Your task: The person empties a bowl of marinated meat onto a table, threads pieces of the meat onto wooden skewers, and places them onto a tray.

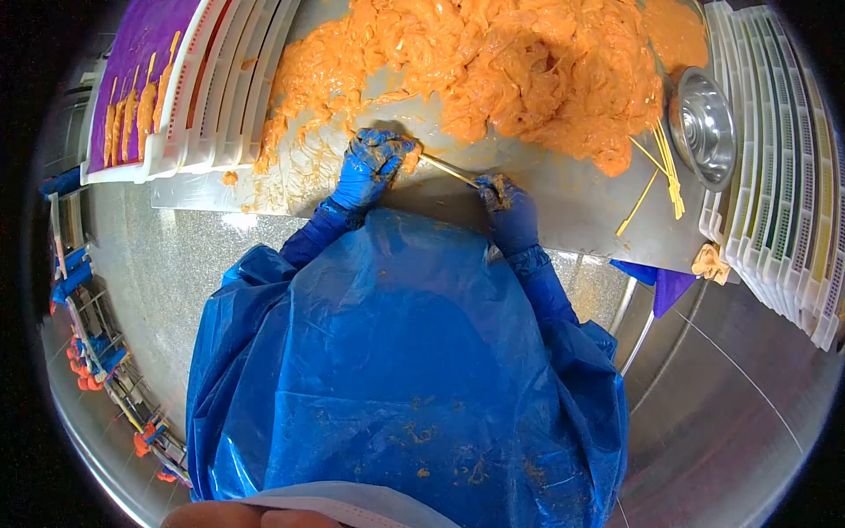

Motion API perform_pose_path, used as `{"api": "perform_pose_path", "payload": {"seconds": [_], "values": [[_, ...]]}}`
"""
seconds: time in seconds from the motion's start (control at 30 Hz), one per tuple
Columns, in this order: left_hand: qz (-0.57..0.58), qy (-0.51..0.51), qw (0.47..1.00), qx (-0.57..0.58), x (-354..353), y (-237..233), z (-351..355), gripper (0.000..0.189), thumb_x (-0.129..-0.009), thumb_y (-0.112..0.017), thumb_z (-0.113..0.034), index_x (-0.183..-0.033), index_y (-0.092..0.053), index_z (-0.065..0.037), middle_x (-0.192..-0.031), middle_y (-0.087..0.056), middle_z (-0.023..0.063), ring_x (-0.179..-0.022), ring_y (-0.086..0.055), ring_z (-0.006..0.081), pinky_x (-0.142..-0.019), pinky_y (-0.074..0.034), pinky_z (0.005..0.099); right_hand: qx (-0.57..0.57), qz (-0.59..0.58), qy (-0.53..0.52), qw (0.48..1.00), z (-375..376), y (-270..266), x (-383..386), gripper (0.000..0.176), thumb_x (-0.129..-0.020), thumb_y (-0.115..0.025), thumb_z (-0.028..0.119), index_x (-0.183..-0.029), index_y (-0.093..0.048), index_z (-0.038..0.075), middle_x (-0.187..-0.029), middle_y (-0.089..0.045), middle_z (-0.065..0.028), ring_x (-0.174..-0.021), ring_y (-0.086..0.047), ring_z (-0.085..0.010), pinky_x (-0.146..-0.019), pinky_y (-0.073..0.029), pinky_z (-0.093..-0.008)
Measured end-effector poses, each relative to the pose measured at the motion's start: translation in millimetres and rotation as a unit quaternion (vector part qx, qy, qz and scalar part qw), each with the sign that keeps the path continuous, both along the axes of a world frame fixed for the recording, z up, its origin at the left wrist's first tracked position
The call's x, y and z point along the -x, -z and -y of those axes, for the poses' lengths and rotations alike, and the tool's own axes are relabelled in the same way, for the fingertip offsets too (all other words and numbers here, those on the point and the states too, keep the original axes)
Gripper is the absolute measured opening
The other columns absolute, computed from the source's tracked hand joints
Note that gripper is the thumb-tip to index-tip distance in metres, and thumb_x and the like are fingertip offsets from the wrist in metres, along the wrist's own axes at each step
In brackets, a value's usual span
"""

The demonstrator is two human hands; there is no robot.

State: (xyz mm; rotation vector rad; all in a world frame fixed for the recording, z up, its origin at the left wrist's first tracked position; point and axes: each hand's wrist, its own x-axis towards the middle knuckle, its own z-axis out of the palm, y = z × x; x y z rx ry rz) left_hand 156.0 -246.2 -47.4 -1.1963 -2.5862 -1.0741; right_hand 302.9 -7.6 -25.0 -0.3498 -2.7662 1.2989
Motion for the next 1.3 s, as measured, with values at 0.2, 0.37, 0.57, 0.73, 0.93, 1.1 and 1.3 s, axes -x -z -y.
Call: {"api": "perform_pose_path", "payload": {"seconds": [0.2,0.37,0.57,0.73,0.93,1.1,1.3], "values": [[0.016,0.031,0.999,-0.011,3,-3,2,0.023,-0.084,-0.063,-0.015,-0.105,-0.072,-0.016,-0.103,-0.065,0.0085,-0.098,-0.055,0.0319,-0.087,-0.045,0.0431,0.041,0.008,0.003,0.999,7,-1,11,0.019,-0.089,-0.059,0.016,-0.100,-0.069,0.004,-0.098,-0.068,-0.0172,-0.093,-0.065,-0.0338,-0.081,-0.051,-0.0393],[0.005,-0.131,0.991,-0.019,-5,-28,15,0.023,-0.080,-0.066,-0.008,-0.102,-0.071,-0.013,-0.102,-0.064,0.0108,-0.099,-0.057,0.0335,-0.087,-0.047,0.0434,0.055,0.015,-0.013,0.998,3,0,14,0.018,-0.089,-0.058,0.015,-0.100,-0.069,0.004,-0.098,-0.067,-0.0167,-0.094,-0.065,-0.0331,-0.081,-0.050,-0.0387],[0.045,-0.082,0.994,-0.053,-10,-11,12,0.023,-0.080,-0.067,-0.007,-0.103,-0.072,-0.011,-0.101,-0.065,0.0121,-0.095,-0.059,0.0326,-0.086,-0.048,0.0417,0.092,0.035,-0.021,0.995,6,-14,21,0.017,-0.090,-0.057,0.014,-0.099,-0.069,0.005,-0.097,-0.068,-0.0165,-0.092,-0.065,-0.0316,-0.081,-0.050,-0.0371],[0.071,-0.081,0.992,-0.061,-9,-9,11,0.025,-0.081,-0.066,-0.008,-0.105,-0.071,-0.013,-0.102,-0.065,0.0112,-0.097,-0.058,0.0328,-0.087,-0.049,0.0424,0.043,0.046,-0.010,0.998,11,-24,26,0.017,-0.090,-0.058,0.014,-0.099,-0.069,0.004,-0.095,-0.068,-0.0160,-0.090,-0.065,-0.0318,-0.080,-0.050,-0.0370],[0.059,-0.054,0.994,-0.069,-5,-14,11,0.026,-0.082,-0.066,-0.008,-0.106,-0.070,-0.013,-0.102,-0.064,0.0106,-0.098,-0.058,0.0332,-0.087,-0.048,0.0429,-0.018,0.031,-0.022,0.999,12,-34,30,0.017,-0.089,-0.058,0.014,-0.099,-0.069,0.006,-0.095,-0.068,-0.0161,-0.091,-0.065,-0.0336,-0.081,-0.050,-0.0403],[0.076,-0.049,0.995,-0.048,-4,-12,11,0.029,-0.082,-0.065,-0.007,-0.111,-0.069,-0.011,-0.101,-0.063,0.0137,-0.099,-0.057,0.0340,-0.089,-0.048,0.0426,-0.094,0.027,-0.046,0.994,9,-42,33,0.017,-0.089,-0.059,0.014,-0.100,-0.069,0.006,-0.097,-0.068,-0.0166,-0.091,-0.064,-0.0347,-0.082,-0.050,-0.0416],[0.070,-0.043,0.995,-0.054,-4,-11,10,0.028,-0.082,-0.066,-0.010,-0.109,-0.069,-0.013,-0.102,-0.063,0.0121,-0.099,-0.057,0.0338,-0.089,-0.047,0.0441,-0.012,0.034,-0.042,0.998,11,-23,36,0.019,-0.090,-0.058,0.018,-0.100,-0.069,0.006,-0.098,-0.068,-0.0171,-0.092,-0.065,-0.0349,-0.081,-0.051,-0.0426]]}}
